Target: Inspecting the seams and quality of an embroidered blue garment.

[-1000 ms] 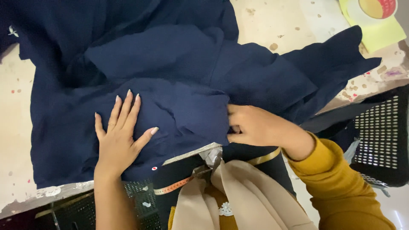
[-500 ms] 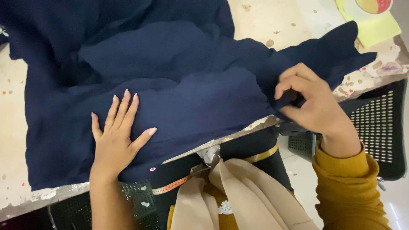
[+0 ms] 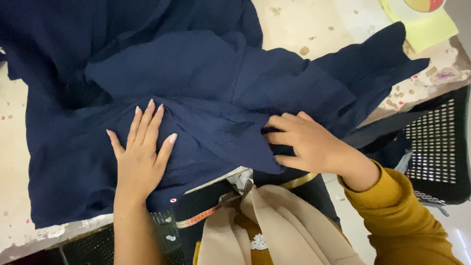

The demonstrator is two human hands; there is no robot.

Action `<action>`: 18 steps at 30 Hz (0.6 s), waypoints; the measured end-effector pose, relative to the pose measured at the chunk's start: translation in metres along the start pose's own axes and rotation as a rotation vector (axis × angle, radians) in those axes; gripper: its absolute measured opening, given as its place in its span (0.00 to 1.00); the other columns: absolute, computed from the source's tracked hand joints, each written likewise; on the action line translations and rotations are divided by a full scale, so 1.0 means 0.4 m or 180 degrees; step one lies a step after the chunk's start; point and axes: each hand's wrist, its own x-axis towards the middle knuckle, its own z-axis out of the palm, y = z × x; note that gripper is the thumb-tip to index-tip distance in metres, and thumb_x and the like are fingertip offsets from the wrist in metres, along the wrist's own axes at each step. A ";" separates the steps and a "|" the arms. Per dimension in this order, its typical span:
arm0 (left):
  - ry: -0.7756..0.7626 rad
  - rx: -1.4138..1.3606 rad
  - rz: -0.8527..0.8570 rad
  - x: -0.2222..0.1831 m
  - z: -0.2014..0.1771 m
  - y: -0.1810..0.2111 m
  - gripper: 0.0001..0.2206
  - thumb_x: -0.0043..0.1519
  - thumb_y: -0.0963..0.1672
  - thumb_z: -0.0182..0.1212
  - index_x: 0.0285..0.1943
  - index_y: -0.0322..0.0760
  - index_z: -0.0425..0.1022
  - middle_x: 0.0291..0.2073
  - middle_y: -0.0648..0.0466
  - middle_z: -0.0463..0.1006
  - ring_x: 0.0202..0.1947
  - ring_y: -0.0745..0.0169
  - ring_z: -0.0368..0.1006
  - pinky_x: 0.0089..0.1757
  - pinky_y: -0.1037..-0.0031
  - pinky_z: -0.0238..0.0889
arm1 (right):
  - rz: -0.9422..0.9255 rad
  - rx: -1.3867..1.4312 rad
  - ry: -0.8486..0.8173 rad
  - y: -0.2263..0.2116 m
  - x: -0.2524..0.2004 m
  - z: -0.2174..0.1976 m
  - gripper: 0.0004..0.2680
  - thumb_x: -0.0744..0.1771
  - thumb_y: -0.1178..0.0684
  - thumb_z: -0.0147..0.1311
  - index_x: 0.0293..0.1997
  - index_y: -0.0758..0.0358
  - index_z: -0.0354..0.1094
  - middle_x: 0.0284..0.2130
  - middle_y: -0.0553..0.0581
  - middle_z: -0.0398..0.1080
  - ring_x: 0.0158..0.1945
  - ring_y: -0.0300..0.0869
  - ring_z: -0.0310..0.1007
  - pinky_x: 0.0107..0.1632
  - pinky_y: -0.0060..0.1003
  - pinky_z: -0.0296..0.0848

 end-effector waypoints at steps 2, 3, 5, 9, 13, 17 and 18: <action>-0.0006 -0.0012 0.0029 -0.001 -0.003 -0.001 0.27 0.70 0.53 0.44 0.79 0.49 0.55 0.78 0.58 0.54 0.78 0.55 0.45 0.62 0.25 0.28 | 0.0116 0.0053 0.0157 -0.002 -0.002 0.003 0.09 0.63 0.46 0.61 0.45 0.49 0.74 0.47 0.46 0.66 0.48 0.38 0.67 0.42 0.40 0.54; 0.0004 -0.0012 0.0030 0.000 0.003 -0.008 0.27 0.70 0.53 0.44 0.79 0.49 0.55 0.78 0.58 0.54 0.78 0.55 0.45 0.62 0.25 0.28 | 0.0111 0.0045 0.0161 0.008 -0.011 -0.002 0.09 0.63 0.46 0.61 0.45 0.49 0.74 0.47 0.46 0.66 0.48 0.38 0.67 0.42 0.40 0.54; 0.0175 0.0270 0.0180 -0.006 0.019 -0.022 0.28 0.70 0.54 0.45 0.80 0.49 0.56 0.78 0.59 0.55 0.78 0.56 0.48 0.61 0.24 0.36 | -0.0204 -0.0295 0.0073 0.026 -0.033 -0.009 0.13 0.66 0.43 0.58 0.55 0.48 0.72 0.35 0.43 0.68 0.39 0.40 0.65 0.42 0.38 0.54; 0.0051 0.0203 0.0152 0.001 0.011 -0.019 0.29 0.70 0.55 0.42 0.80 0.50 0.53 0.79 0.58 0.53 0.78 0.56 0.45 0.61 0.23 0.33 | -0.0242 -0.0444 0.0875 0.058 -0.117 -0.080 0.06 0.68 0.48 0.54 0.38 0.49 0.78 0.25 0.42 0.74 0.33 0.40 0.67 0.46 0.43 0.52; 0.0008 0.0113 0.0129 0.000 0.015 -0.012 0.29 0.70 0.55 0.43 0.81 0.51 0.52 0.79 0.59 0.52 0.78 0.57 0.44 0.61 0.24 0.30 | -0.0962 -0.0335 0.2645 0.112 -0.189 -0.095 0.06 0.65 0.70 0.62 0.37 0.64 0.78 0.32 0.59 0.67 0.35 0.46 0.64 0.42 0.42 0.63; -0.0070 -0.0028 0.0107 0.002 0.012 -0.011 0.30 0.69 0.55 0.44 0.81 0.52 0.51 0.79 0.59 0.51 0.79 0.57 0.43 0.61 0.24 0.26 | -0.0829 0.0249 0.2996 0.169 -0.239 -0.029 0.02 0.68 0.58 0.57 0.38 0.62 0.74 0.32 0.56 0.66 0.32 0.40 0.61 0.37 0.35 0.62; -0.0077 -0.0031 0.0108 0.001 0.013 -0.009 0.30 0.69 0.55 0.44 0.81 0.52 0.51 0.79 0.59 0.51 0.79 0.57 0.43 0.61 0.24 0.26 | -0.0821 0.0250 0.2993 0.170 -0.230 -0.012 0.02 0.68 0.58 0.57 0.38 0.62 0.74 0.32 0.56 0.66 0.32 0.40 0.61 0.37 0.35 0.62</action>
